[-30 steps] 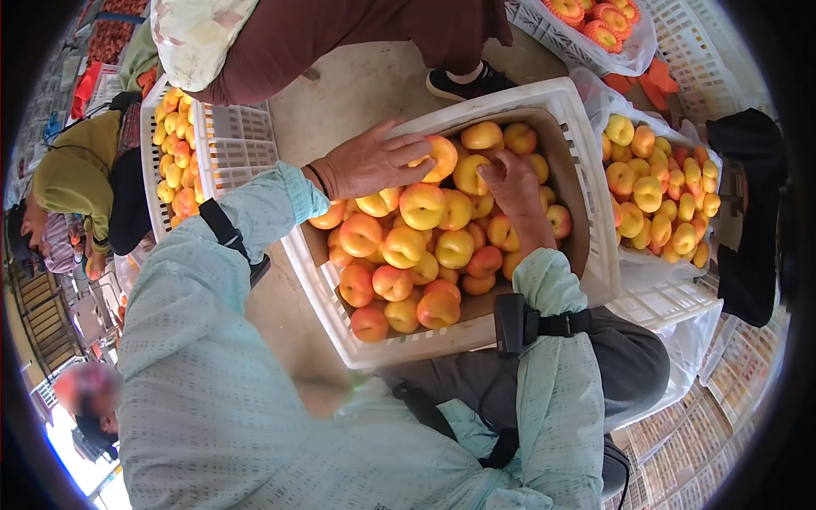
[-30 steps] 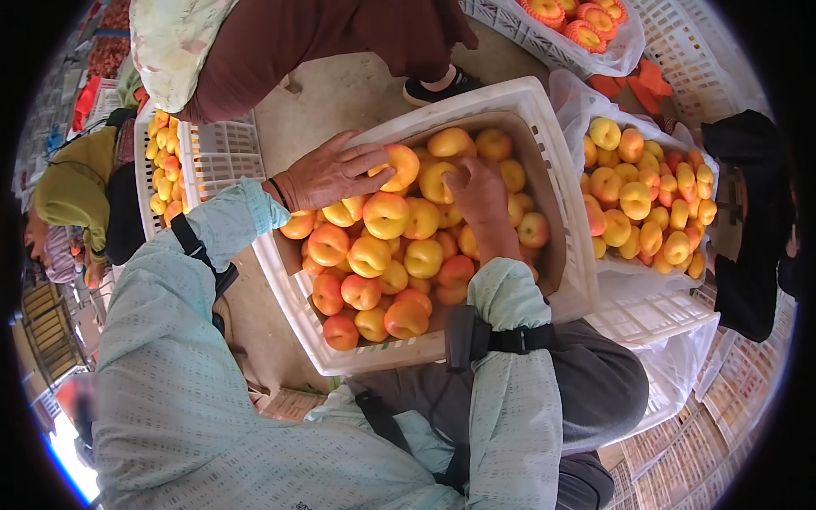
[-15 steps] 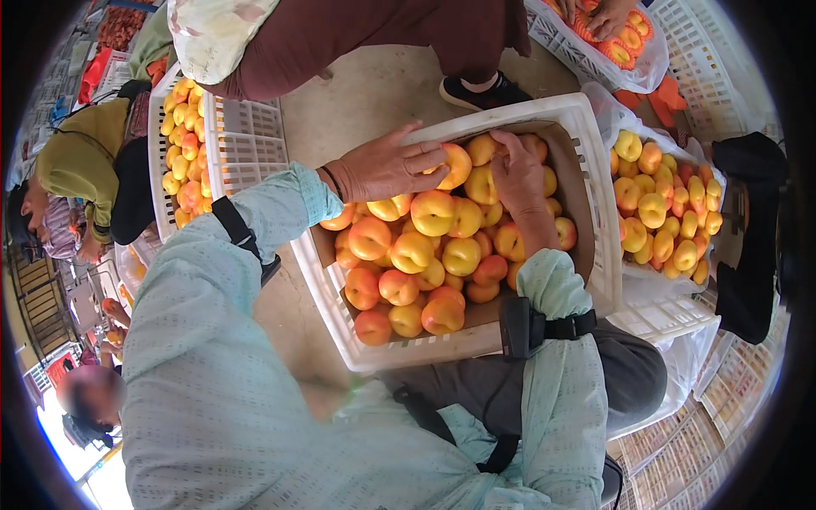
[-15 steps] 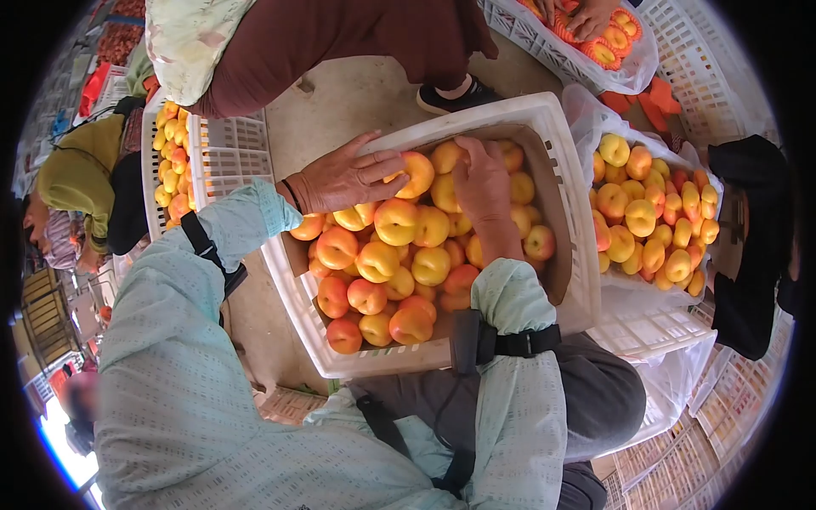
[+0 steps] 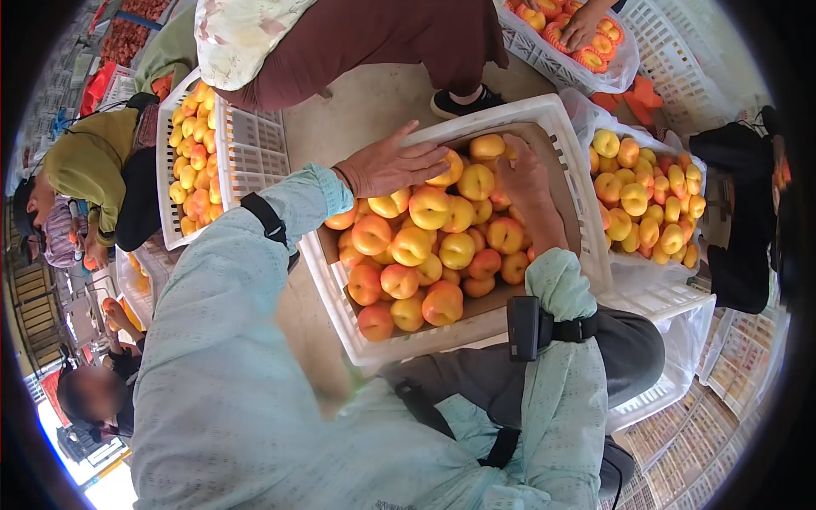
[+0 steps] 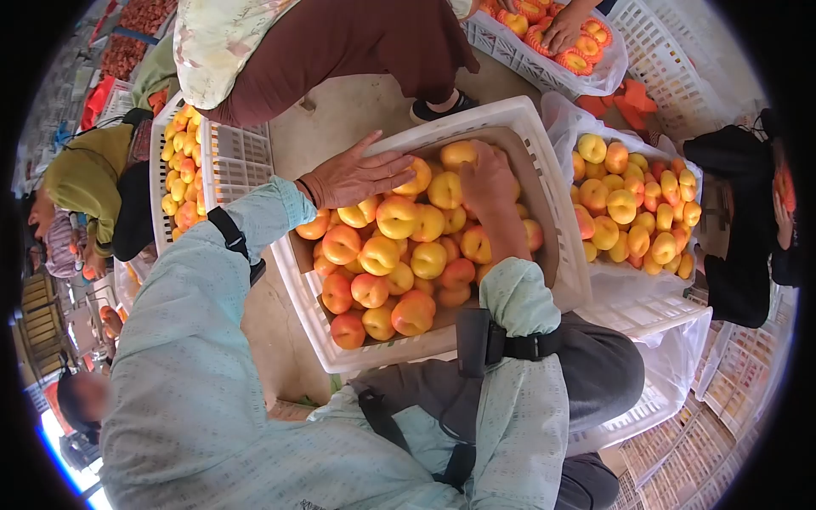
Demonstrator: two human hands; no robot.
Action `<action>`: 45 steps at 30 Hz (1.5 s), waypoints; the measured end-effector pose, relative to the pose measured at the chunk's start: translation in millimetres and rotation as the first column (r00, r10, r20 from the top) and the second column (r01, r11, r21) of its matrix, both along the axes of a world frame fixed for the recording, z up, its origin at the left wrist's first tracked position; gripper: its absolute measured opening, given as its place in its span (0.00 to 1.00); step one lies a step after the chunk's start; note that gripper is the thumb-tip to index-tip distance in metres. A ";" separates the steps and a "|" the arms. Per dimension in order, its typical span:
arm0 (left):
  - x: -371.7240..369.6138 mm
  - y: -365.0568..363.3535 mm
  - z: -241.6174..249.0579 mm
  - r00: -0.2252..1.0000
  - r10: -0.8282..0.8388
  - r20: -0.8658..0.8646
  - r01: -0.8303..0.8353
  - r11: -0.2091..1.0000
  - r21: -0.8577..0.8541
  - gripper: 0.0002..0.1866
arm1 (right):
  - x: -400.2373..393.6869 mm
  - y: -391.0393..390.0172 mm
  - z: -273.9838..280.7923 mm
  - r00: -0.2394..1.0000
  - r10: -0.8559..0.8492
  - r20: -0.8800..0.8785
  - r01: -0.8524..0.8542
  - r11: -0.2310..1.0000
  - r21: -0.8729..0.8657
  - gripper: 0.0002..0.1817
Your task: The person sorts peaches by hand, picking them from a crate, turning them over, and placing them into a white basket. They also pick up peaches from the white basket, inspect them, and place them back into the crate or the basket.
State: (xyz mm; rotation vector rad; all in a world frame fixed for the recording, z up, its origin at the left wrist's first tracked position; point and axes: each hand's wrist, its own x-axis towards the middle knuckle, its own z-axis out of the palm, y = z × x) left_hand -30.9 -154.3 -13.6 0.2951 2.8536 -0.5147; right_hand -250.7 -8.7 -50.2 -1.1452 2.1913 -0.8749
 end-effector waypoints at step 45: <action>-320.9 470.2 156.7 1.000 -0.013 0.028 -0.030 -0.564 0.825 0.18 | -98.4 524.1 62.8 0.706 -0.688 0.166 0.656 0.724 0.213 0.16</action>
